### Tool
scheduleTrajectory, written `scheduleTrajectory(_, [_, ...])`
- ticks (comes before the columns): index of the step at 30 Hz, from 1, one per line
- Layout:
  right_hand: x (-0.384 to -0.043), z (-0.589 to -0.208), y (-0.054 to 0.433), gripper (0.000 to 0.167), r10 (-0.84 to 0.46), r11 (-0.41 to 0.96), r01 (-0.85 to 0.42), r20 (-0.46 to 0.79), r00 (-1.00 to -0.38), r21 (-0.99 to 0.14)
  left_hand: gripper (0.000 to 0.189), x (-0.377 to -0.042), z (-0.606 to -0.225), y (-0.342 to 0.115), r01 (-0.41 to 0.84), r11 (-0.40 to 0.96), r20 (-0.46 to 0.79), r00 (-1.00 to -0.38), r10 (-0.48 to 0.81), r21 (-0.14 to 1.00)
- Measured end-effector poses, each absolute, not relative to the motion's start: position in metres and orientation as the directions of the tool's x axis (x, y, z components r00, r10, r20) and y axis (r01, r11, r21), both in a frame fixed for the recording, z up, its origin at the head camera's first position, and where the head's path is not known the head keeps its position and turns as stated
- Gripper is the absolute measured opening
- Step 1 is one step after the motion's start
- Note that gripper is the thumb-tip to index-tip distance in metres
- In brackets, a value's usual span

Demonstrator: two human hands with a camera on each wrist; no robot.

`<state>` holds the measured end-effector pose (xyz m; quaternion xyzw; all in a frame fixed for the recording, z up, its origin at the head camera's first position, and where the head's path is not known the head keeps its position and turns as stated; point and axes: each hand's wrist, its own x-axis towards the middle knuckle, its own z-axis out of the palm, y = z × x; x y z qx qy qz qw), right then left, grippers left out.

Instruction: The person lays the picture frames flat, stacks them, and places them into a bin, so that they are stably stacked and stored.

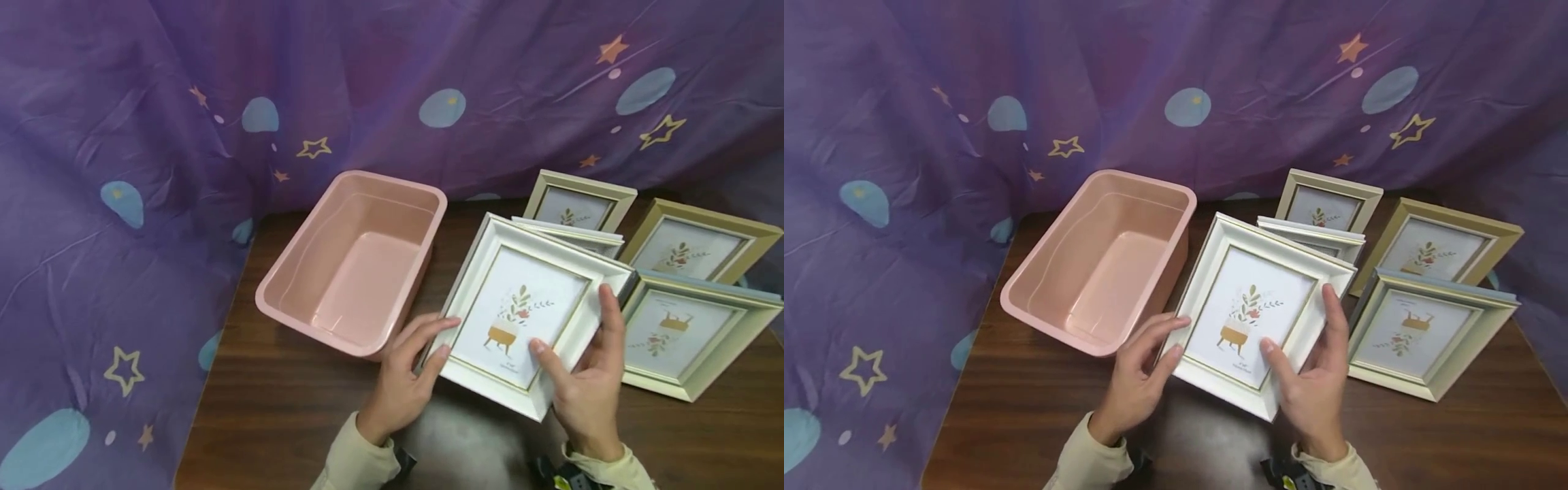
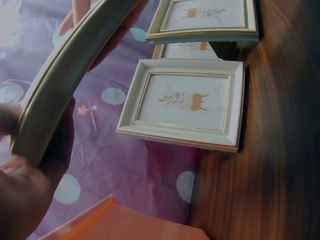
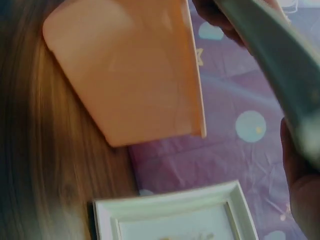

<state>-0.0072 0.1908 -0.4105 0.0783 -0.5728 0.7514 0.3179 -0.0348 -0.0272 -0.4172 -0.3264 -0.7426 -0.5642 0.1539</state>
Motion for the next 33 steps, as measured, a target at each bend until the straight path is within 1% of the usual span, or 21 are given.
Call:
scheduleTrajectory(4, [-0.007,-0.411,0.209,0.102,0.393,-0.289,-0.617,0.497,-0.774,-0.732,0.033,-0.036,-0.421,-0.028,0.675,0.176,0.619,-0.732,0.284,0.717])
scheduleTrajectory(7, [-0.004,-0.414,0.226,0.097,0.377,-0.319,-0.600,0.483,-0.790,-0.734,0.026,-0.038,-0.423,-0.028,0.663,0.182,0.616,-0.745,0.258,0.726])
scheduleTrajectory(8, [-0.001,-0.416,0.231,0.094,0.369,-0.289,-0.575,0.465,-0.805,-0.766,0.023,-0.038,-0.424,-0.028,0.655,0.185,0.610,-0.752,0.251,0.733])
scheduleTrajectory(10, [0.006,-0.421,0.239,0.085,0.354,-0.171,-0.495,0.415,-0.838,-0.852,0.017,-0.038,-0.426,-0.027,0.633,0.189,0.592,-0.771,0.235,0.751])
scheduleTrajectory(12, [0.014,-0.427,0.243,0.077,0.359,-0.075,-0.371,0.322,-0.876,-0.926,0.012,-0.038,-0.428,-0.026,0.603,0.200,0.565,-0.796,0.216,0.773])
scheduleTrajectory(14, [0.022,-0.432,0.248,0.074,0.350,0.016,-0.237,0.228,-0.908,-0.971,0.009,-0.039,-0.430,-0.025,0.571,0.205,0.537,-0.820,0.200,0.795])
scheduleTrajectory(16, [0.028,-0.436,0.251,0.077,0.333,0.109,-0.135,0.164,-0.928,-0.985,0.009,-0.040,-0.431,-0.024,0.538,0.207,0.506,-0.841,0.190,0.817])
scheduleTrajectory(18, [0.033,-0.440,0.254,0.079,0.286,0.235,-0.076,0.144,-0.947,-0.969,0.010,-0.041,-0.432,-0.024,0.509,0.204,0.476,-0.858,0.191,0.836])
scheduleTrajectory(20, [0.036,-0.442,0.255,0.077,0.242,0.374,-0.052,0.151,-0.958,-0.926,0.011,-0.041,-0.434,-0.023,0.482,0.213,0.446,-0.873,0.197,0.850])
scheduleTrajectory(22, [0.037,-0.443,0.255,0.073,0.208,0.462,-0.046,0.159,-0.965,-0.886,0.013,-0.042,-0.435,-0.024,0.459,0.223,0.420,-0.885,0.201,0.860])
scheduleTrajectory(24, [0.037,-0.445,0.254,0.069,0.187,0.492,-0.047,0.158,-0.970,-0.870,0.015,-0.042,-0.436,-0.024,0.450,0.231,0.410,-0.890,0.201,0.863])
scheduleTrajectory(27, [0.035,-0.449,0.253,0.069,0.212,0.482,-0.033,0.153,-0.965,-0.875,0.019,-0.041,-0.438,-0.023,0.443,0.228,0.400,-0.892,0.211,0.867])
scheduleTrajectory(29, [0.034,-0.451,0.251,0.068,0.255,0.463,-0.005,0.138,-0.957,-0.886,0.025,-0.041,-0.439,-0.022,0.435,0.222,0.390,-0.894,0.221,0.873])
scheduleTrajectory(33, [0.032,-0.457,0.243,0.064,0.367,0.396,0.084,0.073,-0.927,-0.915,0.037,-0.039,-0.449,-0.021,0.354,0.201,0.303,-0.922,0.242,0.913])
